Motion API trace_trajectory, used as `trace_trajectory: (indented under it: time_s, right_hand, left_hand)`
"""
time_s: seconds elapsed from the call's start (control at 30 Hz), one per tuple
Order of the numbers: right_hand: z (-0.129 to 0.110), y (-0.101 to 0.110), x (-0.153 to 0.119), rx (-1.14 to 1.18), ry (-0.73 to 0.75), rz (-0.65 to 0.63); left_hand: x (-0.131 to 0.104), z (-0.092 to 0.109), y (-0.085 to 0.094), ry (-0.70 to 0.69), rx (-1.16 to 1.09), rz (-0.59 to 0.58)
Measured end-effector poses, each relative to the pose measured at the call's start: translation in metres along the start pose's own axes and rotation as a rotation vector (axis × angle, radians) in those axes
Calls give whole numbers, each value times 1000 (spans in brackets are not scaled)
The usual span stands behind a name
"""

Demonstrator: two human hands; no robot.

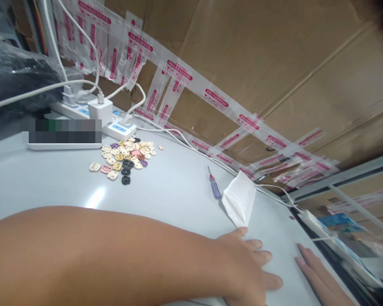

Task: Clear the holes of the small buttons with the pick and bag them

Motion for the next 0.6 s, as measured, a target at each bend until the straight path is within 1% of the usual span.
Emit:
trace_trajectory:
  time_s: [0.1, 0.2, 0.23, 0.3, 0.33, 0.4, 0.47, 0.5, 0.53, 0.6]
  right_hand:
    - [4, 4, 0, 29, 111, -32]
    - [7, 14, 2, -37, 257, -32]
    - [6, 17, 3, -63, 261, -45]
    - [3, 23, 5, -105, 156, -77]
    - [0, 26, 4, -117, 59, -90]
    - [-9, 33, 1, -134, -140, -71]
    - [-15, 39, -8, -149, -373, -57]
    - [-17, 42, -13, -142, -455, -59]
    - [-17, 43, -18, -119, -497, -56]
    - [-15, 44, -27, -46, -480, -38]
  left_hand:
    - [-1, 3, 2, -3, 17, -13]
    - [-1, 5, 4, -2, 45, -28]
    - [-1, 6, 4, 0, 58, -29]
    - [0, 7, 6, 5, 83, -26]
    - [1, 9, 6, 8, 100, -21]
    - [2, 12, 7, 7, 149, -19]
    - [4, 17, 7, -1, 210, -25]
    - [4, 21, 8, -11, 243, -29]
    - [4, 24, 8, -28, 279, -32]
    - [1, 33, 10, -83, 351, -32]
Point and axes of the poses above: each hand's wrist, its own x-axis towards the middle knuckle, its own y-axis out of the back of the hand, z = x × y, the point moved 2 cm from there along x, towards the middle knuckle, and after that the axes turned 10 degrees about -y, right-handed, at the moved point
